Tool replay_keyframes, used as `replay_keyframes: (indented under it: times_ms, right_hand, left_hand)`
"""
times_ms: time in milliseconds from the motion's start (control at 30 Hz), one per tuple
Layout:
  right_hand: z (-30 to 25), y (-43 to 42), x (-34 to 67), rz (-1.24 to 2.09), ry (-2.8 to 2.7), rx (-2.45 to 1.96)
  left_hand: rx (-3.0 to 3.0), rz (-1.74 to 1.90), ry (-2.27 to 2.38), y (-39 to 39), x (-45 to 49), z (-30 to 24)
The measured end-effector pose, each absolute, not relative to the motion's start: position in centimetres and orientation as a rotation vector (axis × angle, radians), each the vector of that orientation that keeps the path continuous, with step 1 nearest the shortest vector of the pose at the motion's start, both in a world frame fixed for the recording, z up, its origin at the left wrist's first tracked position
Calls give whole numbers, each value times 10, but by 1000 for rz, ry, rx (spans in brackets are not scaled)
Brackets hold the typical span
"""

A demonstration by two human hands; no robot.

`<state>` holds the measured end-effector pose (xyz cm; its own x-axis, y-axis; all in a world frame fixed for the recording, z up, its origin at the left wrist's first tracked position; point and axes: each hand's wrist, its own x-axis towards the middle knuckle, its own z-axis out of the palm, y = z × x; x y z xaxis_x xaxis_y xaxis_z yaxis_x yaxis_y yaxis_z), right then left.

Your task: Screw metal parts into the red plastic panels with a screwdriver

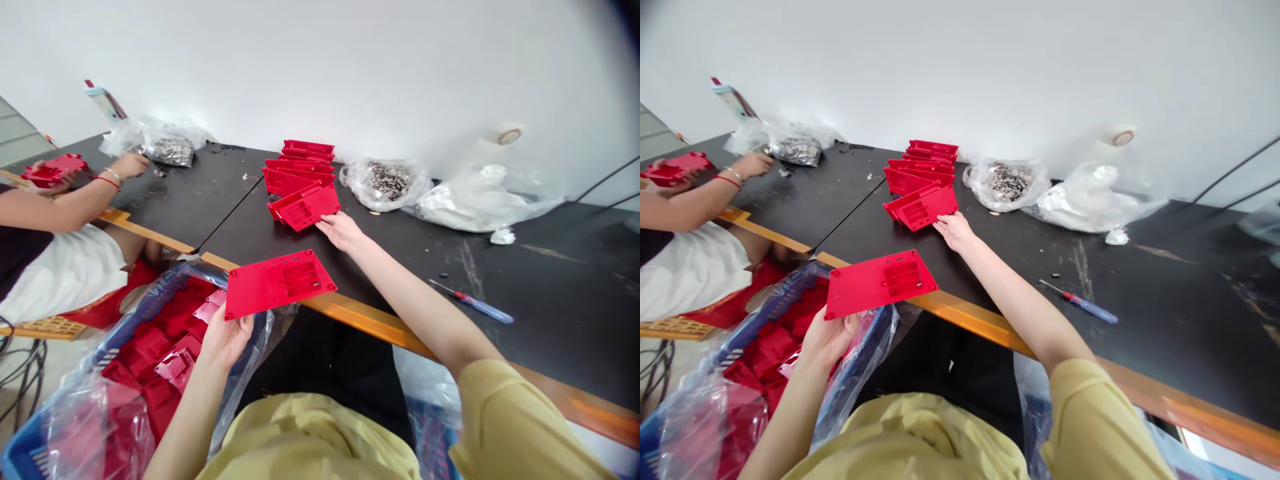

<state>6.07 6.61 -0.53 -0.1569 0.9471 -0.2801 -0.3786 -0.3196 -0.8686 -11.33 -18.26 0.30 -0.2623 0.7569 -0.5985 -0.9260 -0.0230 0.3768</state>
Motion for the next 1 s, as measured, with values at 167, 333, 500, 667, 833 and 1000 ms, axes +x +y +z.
replay_keyframes:
  times_ms: [167,333,500,667,833,1000]
  right_hand:
    - [7,49,79,1678,-926,-1214]
    - [19,6,115,1565,-1069,-1372]
    - [31,-50,148,1536,-1326,-1332]
    - [25,-78,177,1556,-1488,-1267]
    - [11,-68,217,1394,-1483,-1402]
    - [13,-37,250,1354,-1556,-1437]
  left_hand:
    - [-331,1617,860,-181,-107,0]
    - [-337,1610,845,-177,-97,-1]
    - [-333,1555,834,-173,-82,-3]
    - [-298,1443,829,-169,-51,-2]
    - [-168,1239,865,-172,-9,1]
    - [314,901,890,-169,8,7]
